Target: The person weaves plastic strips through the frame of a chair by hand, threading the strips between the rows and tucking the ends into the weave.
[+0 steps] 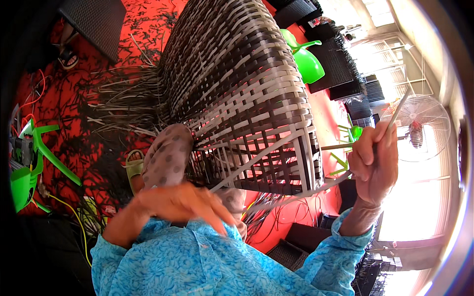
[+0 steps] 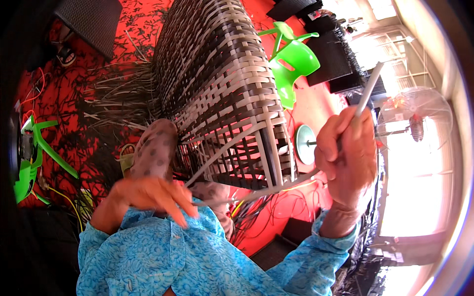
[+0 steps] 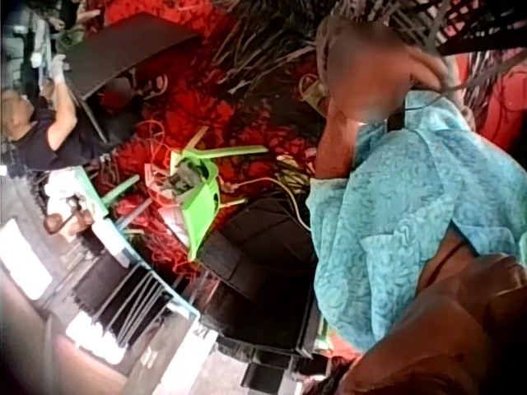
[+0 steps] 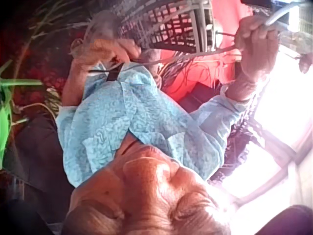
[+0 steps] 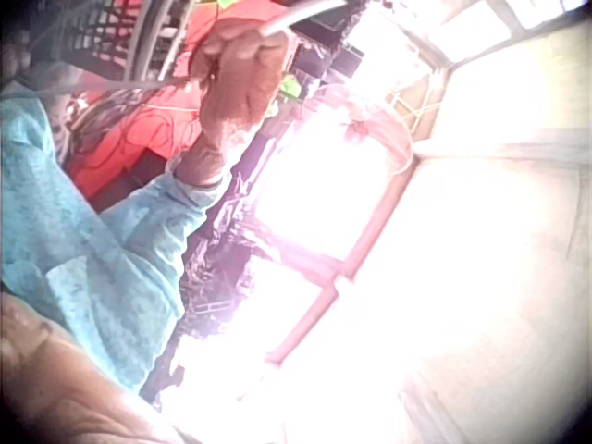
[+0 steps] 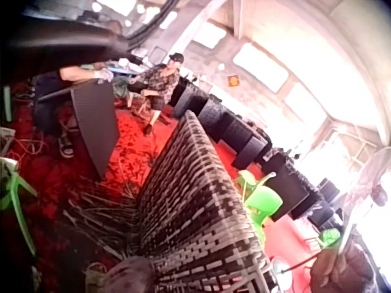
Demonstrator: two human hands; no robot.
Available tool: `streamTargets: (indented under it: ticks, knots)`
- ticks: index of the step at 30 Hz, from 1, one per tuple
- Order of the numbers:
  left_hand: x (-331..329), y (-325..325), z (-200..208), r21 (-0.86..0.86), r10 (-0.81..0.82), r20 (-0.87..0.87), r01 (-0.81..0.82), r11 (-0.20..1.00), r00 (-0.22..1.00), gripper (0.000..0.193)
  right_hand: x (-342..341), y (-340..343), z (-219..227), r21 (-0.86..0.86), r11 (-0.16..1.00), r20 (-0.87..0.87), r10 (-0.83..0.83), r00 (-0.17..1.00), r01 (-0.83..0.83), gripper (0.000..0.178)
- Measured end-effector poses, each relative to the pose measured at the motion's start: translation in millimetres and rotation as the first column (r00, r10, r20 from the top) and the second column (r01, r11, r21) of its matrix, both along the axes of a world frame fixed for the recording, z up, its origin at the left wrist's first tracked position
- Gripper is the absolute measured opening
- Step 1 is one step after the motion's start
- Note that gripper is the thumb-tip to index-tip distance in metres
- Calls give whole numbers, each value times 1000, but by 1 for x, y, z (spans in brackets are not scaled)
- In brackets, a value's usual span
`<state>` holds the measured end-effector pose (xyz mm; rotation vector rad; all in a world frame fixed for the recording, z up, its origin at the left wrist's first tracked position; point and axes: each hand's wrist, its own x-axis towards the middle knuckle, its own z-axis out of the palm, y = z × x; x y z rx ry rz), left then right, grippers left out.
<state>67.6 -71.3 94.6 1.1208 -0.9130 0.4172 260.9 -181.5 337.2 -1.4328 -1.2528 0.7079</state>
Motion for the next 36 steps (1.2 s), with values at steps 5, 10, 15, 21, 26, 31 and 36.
streamTargets:
  ticks: [5, 10, 15, 21, 26, 31, 36]
  knots:
    - [9, 15, 14, -145, 566, -653, -816, 559, 503, 21, 2, -18, 15, -221, 975, 446, 90, 890, 12, 19]
    - [45, -2, 42, -72, 539, -618, -724, 686, 573, 22, -27, -1, 12, -312, 936, 650, 85, 756, 164, 7]
    - [62, -7, 48, -63, 370, -742, -608, 792, 559, 24, -31, 23, 3, -297, 954, 908, 273, 317, 30, 7]
    - [73, -16, 50, -155, 284, -755, -583, 797, 590, 31, -40, 41, 8, -367, 922, 925, 376, -59, 123, 12]
    - [69, -22, 58, -130, 269, -778, -565, 815, 567, 40, -29, 57, 3, -423, 902, 878, 432, -205, 87, 16]
    - [69, -31, 63, -254, 205, -739, -547, 797, 642, 46, -28, 64, -9, -413, 903, 897, 380, -224, -120, 18]
    - [73, -22, 60, -215, 198, -758, -526, 823, 621, 43, -28, 64, -9, -521, 853, 841, 519, -153, 34, 18]
